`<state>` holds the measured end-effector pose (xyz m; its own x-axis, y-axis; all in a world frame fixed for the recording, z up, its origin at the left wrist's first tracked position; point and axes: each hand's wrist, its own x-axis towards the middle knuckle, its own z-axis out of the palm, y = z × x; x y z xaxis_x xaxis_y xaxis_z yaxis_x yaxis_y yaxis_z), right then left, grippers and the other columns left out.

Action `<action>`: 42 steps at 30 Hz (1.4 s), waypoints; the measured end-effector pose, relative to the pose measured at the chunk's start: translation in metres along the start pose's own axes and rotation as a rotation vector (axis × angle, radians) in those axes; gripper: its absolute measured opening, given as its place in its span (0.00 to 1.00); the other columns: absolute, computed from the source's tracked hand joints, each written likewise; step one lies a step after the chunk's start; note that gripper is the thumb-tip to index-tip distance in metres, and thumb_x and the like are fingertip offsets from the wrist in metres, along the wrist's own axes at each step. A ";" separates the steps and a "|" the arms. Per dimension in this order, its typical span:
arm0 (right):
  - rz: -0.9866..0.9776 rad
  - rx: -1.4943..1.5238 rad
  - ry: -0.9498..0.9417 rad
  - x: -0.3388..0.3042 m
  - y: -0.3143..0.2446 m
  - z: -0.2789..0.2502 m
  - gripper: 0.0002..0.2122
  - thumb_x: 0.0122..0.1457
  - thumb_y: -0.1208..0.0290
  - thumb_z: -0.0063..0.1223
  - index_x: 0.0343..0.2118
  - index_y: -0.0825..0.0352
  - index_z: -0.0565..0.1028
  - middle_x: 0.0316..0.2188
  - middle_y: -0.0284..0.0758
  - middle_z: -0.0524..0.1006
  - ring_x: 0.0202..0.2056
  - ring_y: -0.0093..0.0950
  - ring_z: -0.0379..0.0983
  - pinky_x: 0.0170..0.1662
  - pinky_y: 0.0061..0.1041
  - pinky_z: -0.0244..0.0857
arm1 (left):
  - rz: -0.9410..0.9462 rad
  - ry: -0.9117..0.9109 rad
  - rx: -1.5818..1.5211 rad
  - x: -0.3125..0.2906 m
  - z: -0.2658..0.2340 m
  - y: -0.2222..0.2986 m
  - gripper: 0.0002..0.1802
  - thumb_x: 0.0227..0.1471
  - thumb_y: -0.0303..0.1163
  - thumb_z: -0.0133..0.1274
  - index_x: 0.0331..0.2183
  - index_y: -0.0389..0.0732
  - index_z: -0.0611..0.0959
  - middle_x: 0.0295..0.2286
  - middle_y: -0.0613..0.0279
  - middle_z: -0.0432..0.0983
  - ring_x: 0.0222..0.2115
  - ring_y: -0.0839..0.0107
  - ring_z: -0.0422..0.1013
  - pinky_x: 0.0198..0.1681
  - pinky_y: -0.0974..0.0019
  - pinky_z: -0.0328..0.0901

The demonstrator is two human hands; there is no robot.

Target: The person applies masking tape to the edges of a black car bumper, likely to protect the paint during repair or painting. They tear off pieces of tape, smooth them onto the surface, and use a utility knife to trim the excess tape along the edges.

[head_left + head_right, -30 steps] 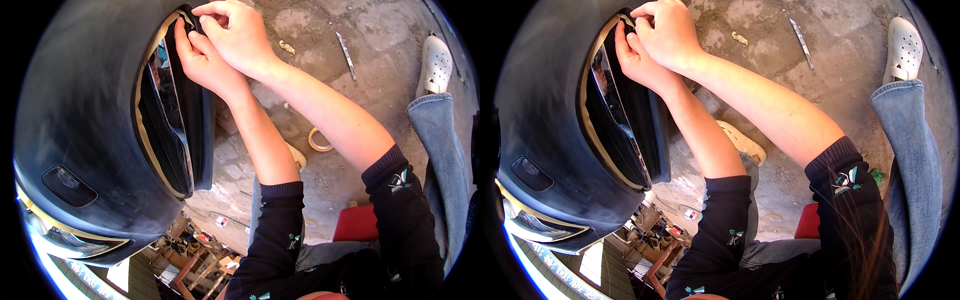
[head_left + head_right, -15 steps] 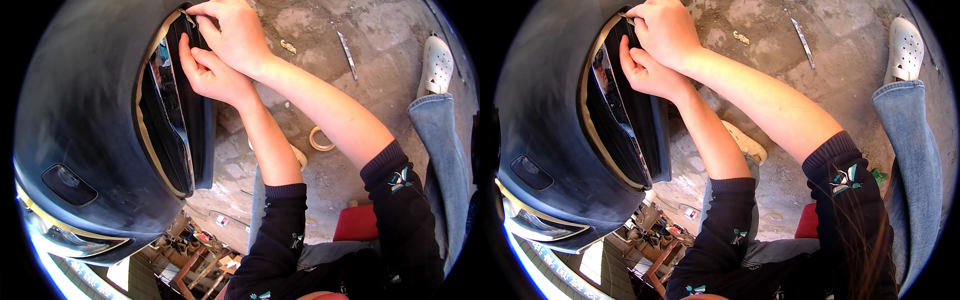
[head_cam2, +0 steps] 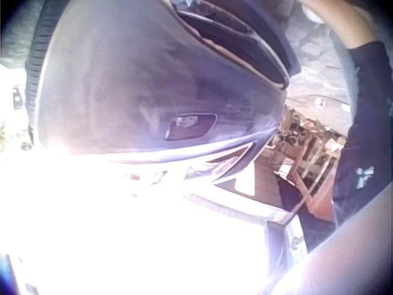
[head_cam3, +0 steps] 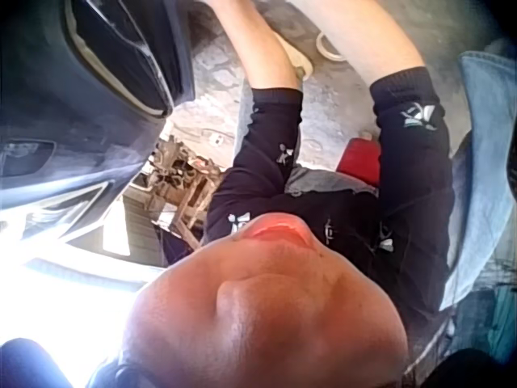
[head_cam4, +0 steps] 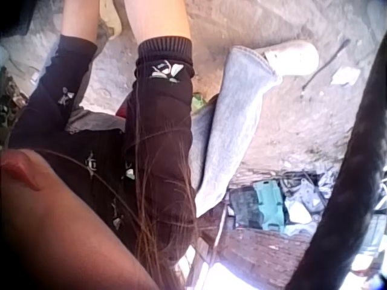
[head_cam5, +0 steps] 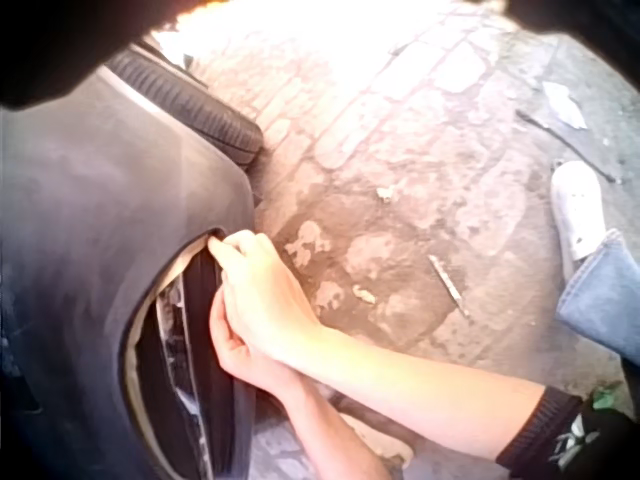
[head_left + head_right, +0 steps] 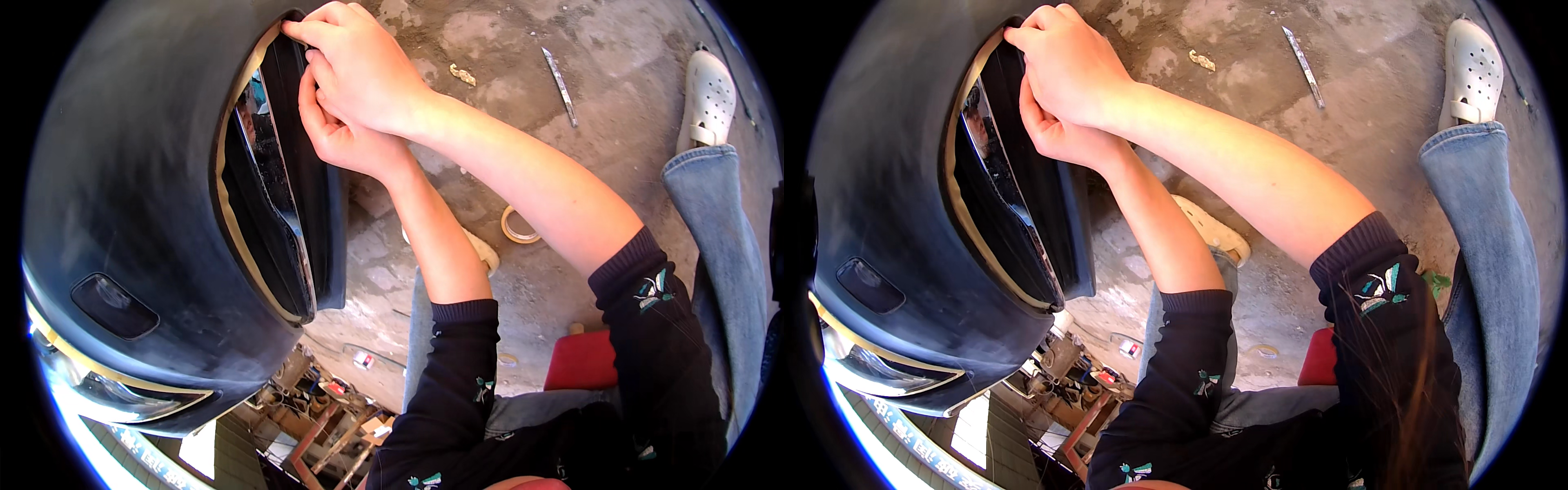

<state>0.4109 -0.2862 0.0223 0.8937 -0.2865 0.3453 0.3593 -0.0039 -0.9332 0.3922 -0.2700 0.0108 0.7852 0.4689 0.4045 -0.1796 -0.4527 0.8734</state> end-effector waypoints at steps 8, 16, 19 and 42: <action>0.093 0.175 -0.066 -0.010 -0.014 -0.026 0.15 0.52 0.78 0.49 0.43 0.75 0.75 0.37 0.42 0.75 0.43 0.39 0.69 0.44 0.34 0.66 | -0.132 0.007 -0.520 -0.020 -0.032 -0.023 0.19 0.62 0.30 0.39 0.49 0.30 0.74 0.42 0.50 0.76 0.39 0.68 0.73 0.42 0.66 0.67; 0.283 0.130 0.095 0.005 0.007 -0.025 0.12 0.59 0.79 0.45 0.43 0.69 0.77 0.35 0.39 0.77 0.38 0.32 0.74 0.43 0.31 0.68 | -0.178 0.183 -0.459 -0.043 0.003 0.007 0.18 0.62 0.28 0.40 0.50 0.30 0.74 0.33 0.57 0.75 0.32 0.75 0.71 0.35 0.71 0.64; 0.458 0.214 -0.095 0.014 0.003 -0.042 0.14 0.61 0.77 0.45 0.47 0.68 0.77 0.32 0.34 0.77 0.33 0.22 0.74 0.40 0.24 0.69 | -0.111 0.096 -0.232 -0.035 0.003 0.007 0.19 0.61 0.26 0.42 0.51 0.29 0.73 0.27 0.64 0.74 0.26 0.81 0.68 0.29 0.76 0.62; 0.014 -0.359 0.016 0.053 0.010 -0.011 0.08 0.47 0.71 0.57 0.22 0.70 0.74 0.22 0.44 0.75 0.31 0.44 0.73 0.34 0.42 0.70 | -0.088 0.112 0.006 -0.028 -0.008 0.017 0.15 0.62 0.26 0.43 0.47 0.28 0.77 0.27 0.61 0.80 0.24 0.82 0.71 0.24 0.79 0.63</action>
<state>0.4593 -0.3123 0.0301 0.8925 -0.3035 0.3336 0.2276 -0.3354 -0.9142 0.3626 -0.2847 0.0164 0.7266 0.5886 0.3545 -0.1089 -0.4107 0.9052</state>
